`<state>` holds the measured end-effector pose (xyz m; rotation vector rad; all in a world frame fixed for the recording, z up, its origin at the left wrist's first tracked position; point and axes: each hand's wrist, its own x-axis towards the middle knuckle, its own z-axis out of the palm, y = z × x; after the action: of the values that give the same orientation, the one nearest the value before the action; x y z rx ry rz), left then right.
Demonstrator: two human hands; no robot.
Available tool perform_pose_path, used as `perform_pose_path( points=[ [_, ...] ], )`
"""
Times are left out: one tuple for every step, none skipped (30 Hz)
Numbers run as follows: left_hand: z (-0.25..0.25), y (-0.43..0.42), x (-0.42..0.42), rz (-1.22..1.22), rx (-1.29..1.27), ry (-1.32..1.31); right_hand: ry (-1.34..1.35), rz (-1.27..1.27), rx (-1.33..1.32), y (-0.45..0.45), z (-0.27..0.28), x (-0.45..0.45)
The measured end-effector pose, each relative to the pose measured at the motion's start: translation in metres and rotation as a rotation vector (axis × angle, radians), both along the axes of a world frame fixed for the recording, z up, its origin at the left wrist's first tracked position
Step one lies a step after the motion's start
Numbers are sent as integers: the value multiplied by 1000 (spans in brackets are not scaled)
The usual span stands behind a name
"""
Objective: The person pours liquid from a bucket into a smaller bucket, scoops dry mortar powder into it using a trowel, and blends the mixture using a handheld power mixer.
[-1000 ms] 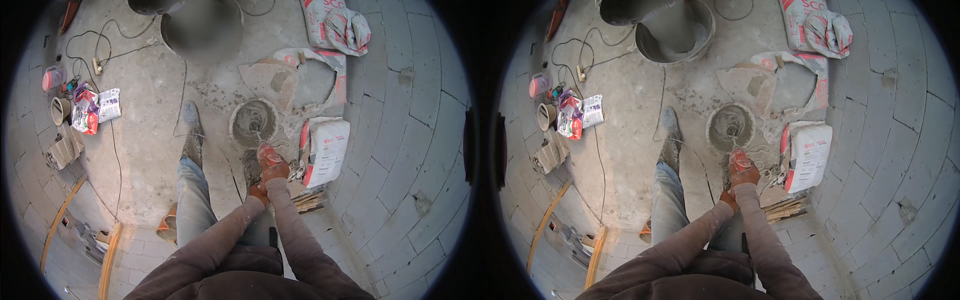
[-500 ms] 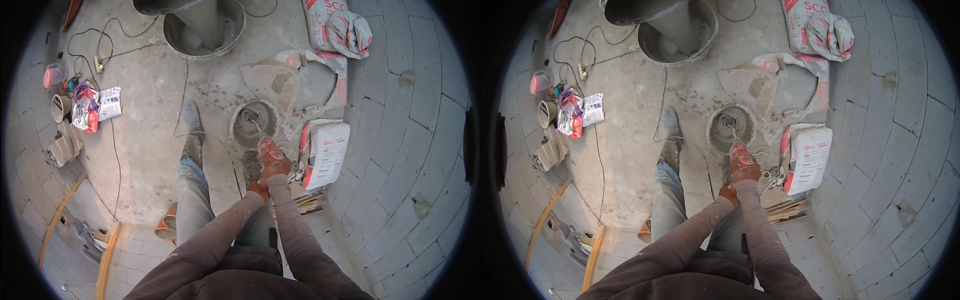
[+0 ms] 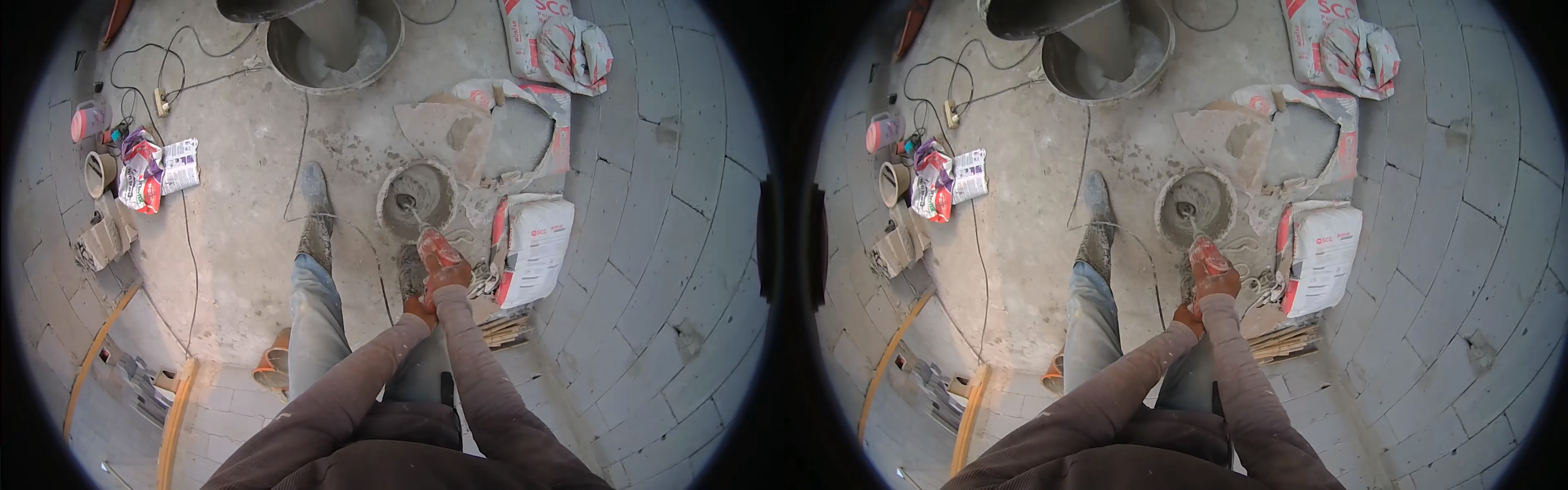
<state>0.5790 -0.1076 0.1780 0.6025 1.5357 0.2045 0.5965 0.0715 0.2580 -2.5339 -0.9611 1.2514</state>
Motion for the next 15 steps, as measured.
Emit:
perform_pose_path(
  points=[
    [10, 9, -2, 39, -21, 60, 17, -34, -11, -1, -2, 1],
    [22, 23, -7, 40, -20, 60, 16, -34, -10, -2, -5, 4],
    [34, 41, -15, -10, -140, 51, 3, -36, 3, -4, -9, 7],
    [37, 45, -18, -60, -262, 42, -4, -37, 7, -5, -10, 8],
    [38, 47, -19, -60, -264, 41, -11, -38, 11, -5, -10, 8],
    [38, 47, -18, 32, -186, -19, -35, 12, 10, 0, -8, 7],
    [38, 48, -18, 79, -147, -47, -58, 62, 10, 6, -4, 5],
    [39, 49, -18, 125, -107, -78, -58, 62, 9, 11, 1, 2],
    [48, 60, -21, 136, -147, -36, -46, 72, -5, 17, 9, -3],
    [51, 64, -23, 148, -186, 8, -31, 84, -17, 22, 14, -7],
    [49, 63, -23, 149, -187, 11, -28, 85, -18, 26, 17, -10],
    [41, 58, -20, 177, -138, -41, -61, 106, -32, 30, 18, -11],
    [36, 56, -17, 191, -113, -68, -97, 126, -45, 33, 18, -10],
    [30, 54, -15, 204, -89, -96, -98, 127, -46, 31, 13, -7],
    [30, 57, -15, 140, -76, -66, -68, 99, -8, 30, 5, -4]
  ],
)
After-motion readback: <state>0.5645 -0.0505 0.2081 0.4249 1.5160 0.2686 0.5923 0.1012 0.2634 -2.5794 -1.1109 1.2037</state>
